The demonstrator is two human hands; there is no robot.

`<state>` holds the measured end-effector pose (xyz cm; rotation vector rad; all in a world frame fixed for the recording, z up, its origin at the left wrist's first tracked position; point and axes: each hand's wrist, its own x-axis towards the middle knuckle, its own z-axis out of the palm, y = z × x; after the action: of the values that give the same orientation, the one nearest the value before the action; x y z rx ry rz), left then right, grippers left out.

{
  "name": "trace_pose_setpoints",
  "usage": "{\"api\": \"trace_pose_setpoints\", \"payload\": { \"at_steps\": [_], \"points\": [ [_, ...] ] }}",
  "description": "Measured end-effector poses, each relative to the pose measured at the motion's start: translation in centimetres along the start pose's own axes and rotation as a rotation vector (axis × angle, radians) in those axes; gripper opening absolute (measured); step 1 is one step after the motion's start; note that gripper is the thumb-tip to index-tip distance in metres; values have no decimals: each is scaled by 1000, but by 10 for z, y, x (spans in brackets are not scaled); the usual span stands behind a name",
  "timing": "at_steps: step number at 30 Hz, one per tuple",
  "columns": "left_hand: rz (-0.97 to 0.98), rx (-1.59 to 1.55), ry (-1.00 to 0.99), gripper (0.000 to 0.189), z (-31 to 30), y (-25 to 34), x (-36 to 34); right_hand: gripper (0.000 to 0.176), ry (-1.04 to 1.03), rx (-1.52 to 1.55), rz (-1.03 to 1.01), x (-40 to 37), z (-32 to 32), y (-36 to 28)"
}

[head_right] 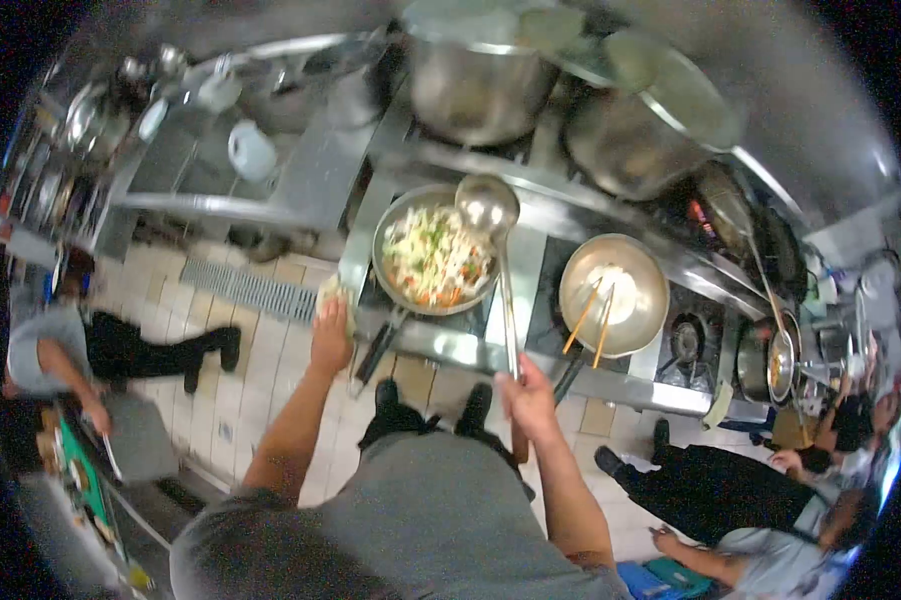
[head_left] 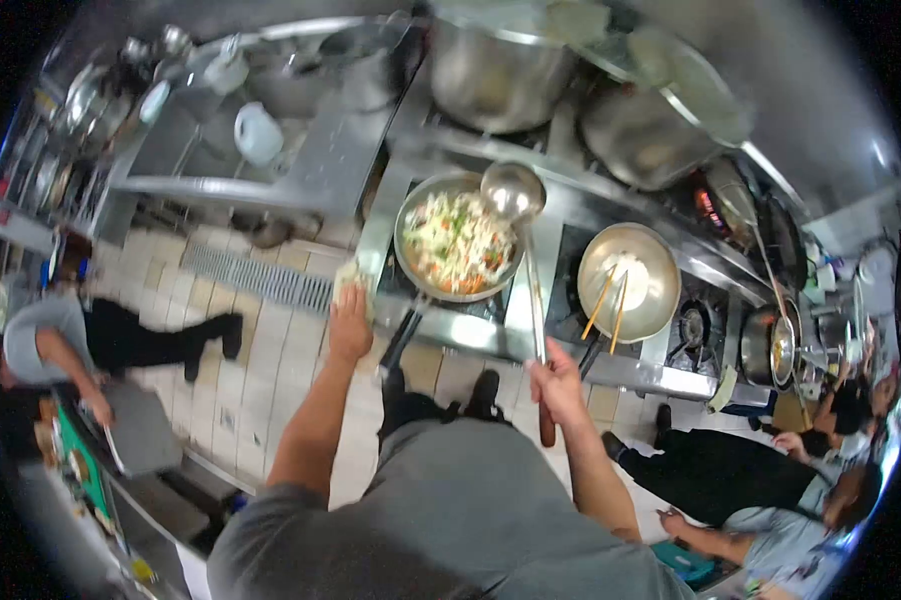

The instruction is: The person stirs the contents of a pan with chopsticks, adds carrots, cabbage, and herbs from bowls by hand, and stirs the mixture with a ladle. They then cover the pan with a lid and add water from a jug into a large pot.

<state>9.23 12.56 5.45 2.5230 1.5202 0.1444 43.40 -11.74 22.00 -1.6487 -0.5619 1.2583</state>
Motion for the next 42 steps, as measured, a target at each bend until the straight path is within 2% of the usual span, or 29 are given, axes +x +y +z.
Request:
{"api": "trace_pose_setpoints", "payload": {
  "at_steps": [5, 10, 12, 13, 15, 16, 17, 18, 19, 20, 22, 23, 24, 25, 26, 27, 28, 29, 30, 31, 32, 34, 36, 37, 38, 39, 40, 41, 42],
  "points": [
    [69, 35, -137, 77, -28, 4, 10, 34, 220, 307, -74, 37, 39, 39],
    [179, 45, -385, 81, -46, -13, 24, 25, 364, 326, -11, 70, 48, 62],
    [227, 98, -375, 81, -42, -12, 19, 24, 401, 176, -3, 92, 44, 94],
    [254, 142, -344, 81, -42, -12, 23, 24, 401, 205, -84, 107, 41, 121],
    [253, 36, -363, 75, -27, -21, 30, 33, 706, -409, -254, 106, 38, 123],
    [500, 272, -499, 64, -5, -36, 50, 38, 866, -620, -220, 100, 40, 125],
    [445, 198, -502, 56, 9, -49, 67, 42, 697, -422, 56, 87, 32, 107],
    [392, 122, -502, 50, 22, -61, 84, 36, 743, -634, -31, 93, 26, 119],
    [273, 38, -489, 50, -45, -9, 82, 34, 691, -677, 66, 88, 22, 103],
    [157, -50, -465, 51, -125, 54, 77, 33, 692, -696, 67, 78, 21, 90],
    [295, -25, -259, 52, -148, 72, 122, 37, 709, -778, -23, 63, 19, 74],
    [359, -144, -186, 47, -178, 99, 147, 37, 713, -767, -21, 50, 20, 67],
    [432, -256, -117, 44, -208, 125, 173, 41, 689, -733, -166, 35, 22, 61],
    [487, -425, -105, 44, -267, 178, 180, 46, 654, -698, -318, 22, 23, 59],
    [752, -289, 137, 44, -294, 204, 212, 46, 613, -673, -352, 10, 25, 67],
    [776, -319, 164, 44, -332, 243, 230, 45, 543, -651, -393, -8, 23, 74],
    [751, -356, 167, 45, -365, 278, 244, 35, 458, -438, -502, -39, 15, 68],
    [785, -167, 319, 49, -383, 295, 275, 26, 505, -509, -529, -59, 14, 78],
    [798, -203, 380, 52, -399, 318, 301, 24, 504, -462, -436, -87, 9, 74],
    [820, -223, 376, 57, -421, 344, 322, 21, 559, -498, -460, -106, 6, 107],
    [842, -244, 429, 58, -428, 361, 355, 9, 678, -494, -444, -120, 1, 149],
    [826, -132, 554, 58, -415, 393, 436, 15, 684, -579, -68, -158, -10, 222],
    [806, 10, 501, 58, -396, 425, 484, 19, 519, -945, -342, -190, -37, 409],
    [804, 2, 500, 58, -393, 430, 484, 20, 419, -893, -94, -218, -41, 452],
    [701, 95, 400, 57, -386, 439, 480, 20, 306, -875, 84, -239, -47, 482],
    [613, 190, 295, 57, -379, 457, 474, 20, 217, -859, 212, -261, -48, 510],
    [656, 122, 169, 54, -374, 469, 480, 21, 135, -866, 276, -277, -47, 533],
    [703, 58, 38, 52, -370, 473, 495, 21, 64, -898, 259, -289, -46, 561],
    [688, 124, 126, 51, -359, 474, 512, 21, -34, -1025, -100, -295, -51, 589]
  ]
}}
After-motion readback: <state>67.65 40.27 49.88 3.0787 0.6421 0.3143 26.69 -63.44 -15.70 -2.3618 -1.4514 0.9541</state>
